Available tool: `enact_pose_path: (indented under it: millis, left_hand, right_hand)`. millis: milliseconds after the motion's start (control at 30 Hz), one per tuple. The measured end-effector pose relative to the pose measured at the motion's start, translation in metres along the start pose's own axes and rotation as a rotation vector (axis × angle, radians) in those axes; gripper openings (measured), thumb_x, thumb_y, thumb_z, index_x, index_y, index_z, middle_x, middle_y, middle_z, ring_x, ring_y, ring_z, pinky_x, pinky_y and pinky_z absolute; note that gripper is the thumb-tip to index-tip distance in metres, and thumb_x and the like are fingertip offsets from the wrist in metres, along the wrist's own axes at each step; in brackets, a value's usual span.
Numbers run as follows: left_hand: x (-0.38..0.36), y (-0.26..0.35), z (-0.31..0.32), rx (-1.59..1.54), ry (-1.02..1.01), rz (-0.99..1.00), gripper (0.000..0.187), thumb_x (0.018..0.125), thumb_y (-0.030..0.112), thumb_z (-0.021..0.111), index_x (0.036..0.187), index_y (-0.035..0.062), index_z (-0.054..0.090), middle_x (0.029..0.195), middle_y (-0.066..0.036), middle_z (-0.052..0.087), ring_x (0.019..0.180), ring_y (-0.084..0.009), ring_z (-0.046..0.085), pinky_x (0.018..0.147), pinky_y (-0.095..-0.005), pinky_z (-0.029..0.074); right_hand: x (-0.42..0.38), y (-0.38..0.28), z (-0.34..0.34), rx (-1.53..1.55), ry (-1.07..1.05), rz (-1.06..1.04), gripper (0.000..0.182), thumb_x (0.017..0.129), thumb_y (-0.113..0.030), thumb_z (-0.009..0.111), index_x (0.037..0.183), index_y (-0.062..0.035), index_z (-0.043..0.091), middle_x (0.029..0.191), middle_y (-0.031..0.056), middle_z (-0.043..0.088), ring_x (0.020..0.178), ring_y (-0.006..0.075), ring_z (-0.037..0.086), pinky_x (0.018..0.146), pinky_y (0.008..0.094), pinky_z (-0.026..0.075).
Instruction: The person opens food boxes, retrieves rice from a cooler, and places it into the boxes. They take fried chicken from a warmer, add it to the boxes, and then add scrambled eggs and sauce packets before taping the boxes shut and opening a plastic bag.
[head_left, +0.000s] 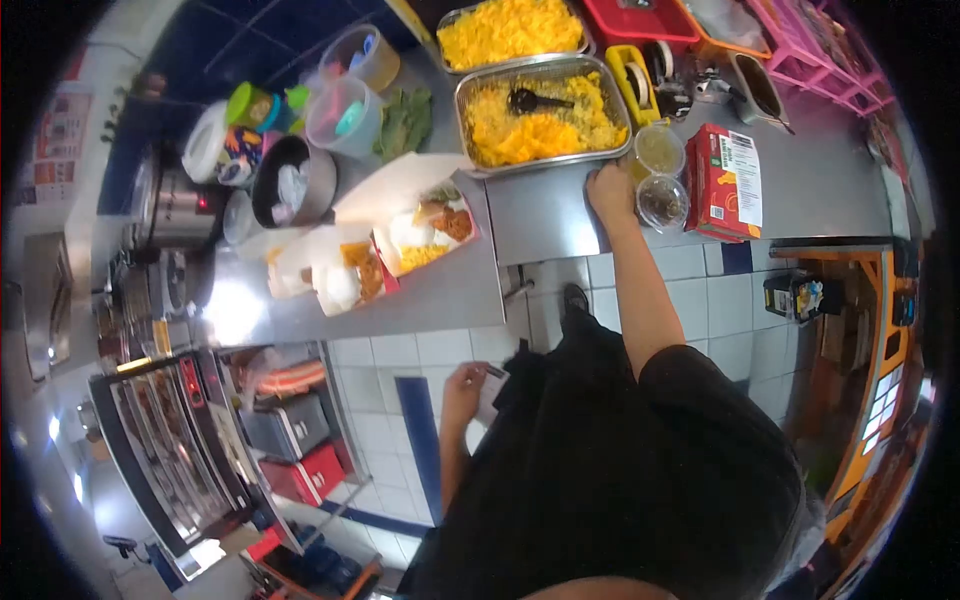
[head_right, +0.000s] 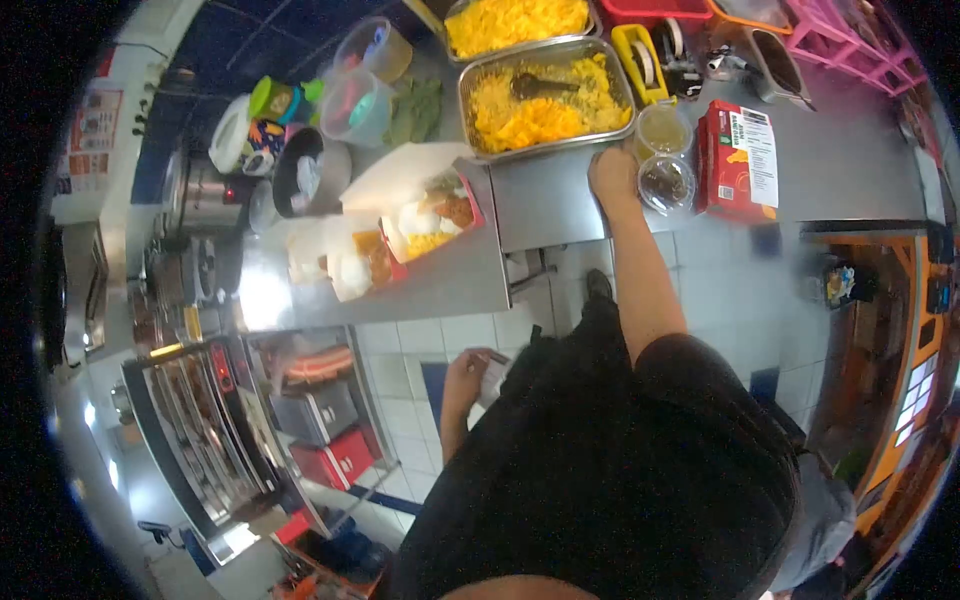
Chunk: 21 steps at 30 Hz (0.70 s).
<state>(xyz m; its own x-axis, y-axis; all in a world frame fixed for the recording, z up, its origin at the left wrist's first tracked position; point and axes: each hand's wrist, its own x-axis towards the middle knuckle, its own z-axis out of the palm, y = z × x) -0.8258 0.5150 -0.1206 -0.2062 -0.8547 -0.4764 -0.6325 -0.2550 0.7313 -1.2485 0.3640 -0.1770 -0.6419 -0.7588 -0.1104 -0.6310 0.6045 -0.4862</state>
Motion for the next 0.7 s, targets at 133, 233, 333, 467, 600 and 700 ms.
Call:
enact_pose_path:
  millis: [133,233,333,467,600,700]
  left_hand:
    - [0.015,0.023,-0.013,-0.162,0.086,0.012,0.018,0.095,0.009,0.060,0.110,0.0020,0.069,0.089,-0.005,0.069,0.080,-0.0107,0.060,0.068,-0.0254,0.048]
    - [0.027,0.069,-0.033,-0.488,0.081,-0.104,0.021,0.095,0.006,0.060,0.115,0.0036,0.067,0.094,-0.004,0.068,0.083,-0.0097,0.059,0.067,-0.0249,0.046]
    - [0.065,0.058,-0.039,-0.533,0.084,0.170,0.024,0.095,0.006,0.061,0.118,0.0041,0.066,0.096,-0.004,0.067,0.082,-0.0095,0.059,0.067,-0.0253,0.046]
    - [0.125,0.014,-0.037,-0.424,-0.064,0.113,0.028,0.091,0.007,0.064,0.118,0.0033,0.066,0.095,-0.008,0.067,0.082,-0.0145,0.060,0.074,-0.0275,0.048]
    - [0.163,-0.038,-0.028,-0.187,0.013,0.134,0.031,0.089,0.007,0.063,0.120,0.0026,0.065,0.103,-0.008,0.064,0.092,-0.0180,0.062,0.080,-0.0321,0.050]
    - [0.163,-0.006,-0.028,0.008,0.244,0.381,0.030,0.086,0.008,0.067,0.115,0.0012,0.065,0.104,-0.015,0.064,0.091,-0.0284,0.062,0.082,-0.0397,0.050]
  right_hand:
    - [-0.032,-0.012,-0.002,-0.119,-0.027,0.045,0.056,0.089,-0.024,0.056,0.131,0.0128,0.048,0.147,0.0338,0.035,0.101,0.0458,0.065,0.091,0.0510,0.052]
    - [-0.077,-0.016,-0.002,-0.184,-0.033,-0.037,0.043,0.088,-0.022,0.058,0.117,0.0096,0.056,0.139,0.0298,0.046,0.089,0.0414,0.068,0.079,0.0476,0.057]
    - [-0.092,-0.008,0.002,-0.215,0.035,-0.091,0.027,0.087,-0.020,0.060,0.103,0.0020,0.062,0.115,0.0246,0.061,0.083,0.0367,0.070,0.071,0.0454,0.058]
    - [-0.067,0.000,-0.002,-0.278,-0.001,0.098,0.028,0.085,-0.023,0.063,0.103,-0.0015,0.061,0.091,0.0219,0.070,0.087,0.0395,0.069,0.076,0.0502,0.055]
    - [-0.077,-0.004,-0.002,-0.090,0.132,0.077,0.035,0.080,-0.020,0.067,0.107,-0.0002,0.059,0.092,0.0236,0.070,0.086,0.0421,0.069,0.076,0.0503,0.054]
    - [-0.112,0.002,0.012,0.247,0.033,0.146,0.041,0.077,-0.017,0.071,0.113,-0.0013,0.059,0.081,0.0135,0.069,0.067,0.0254,0.067,0.059,0.0356,0.052]
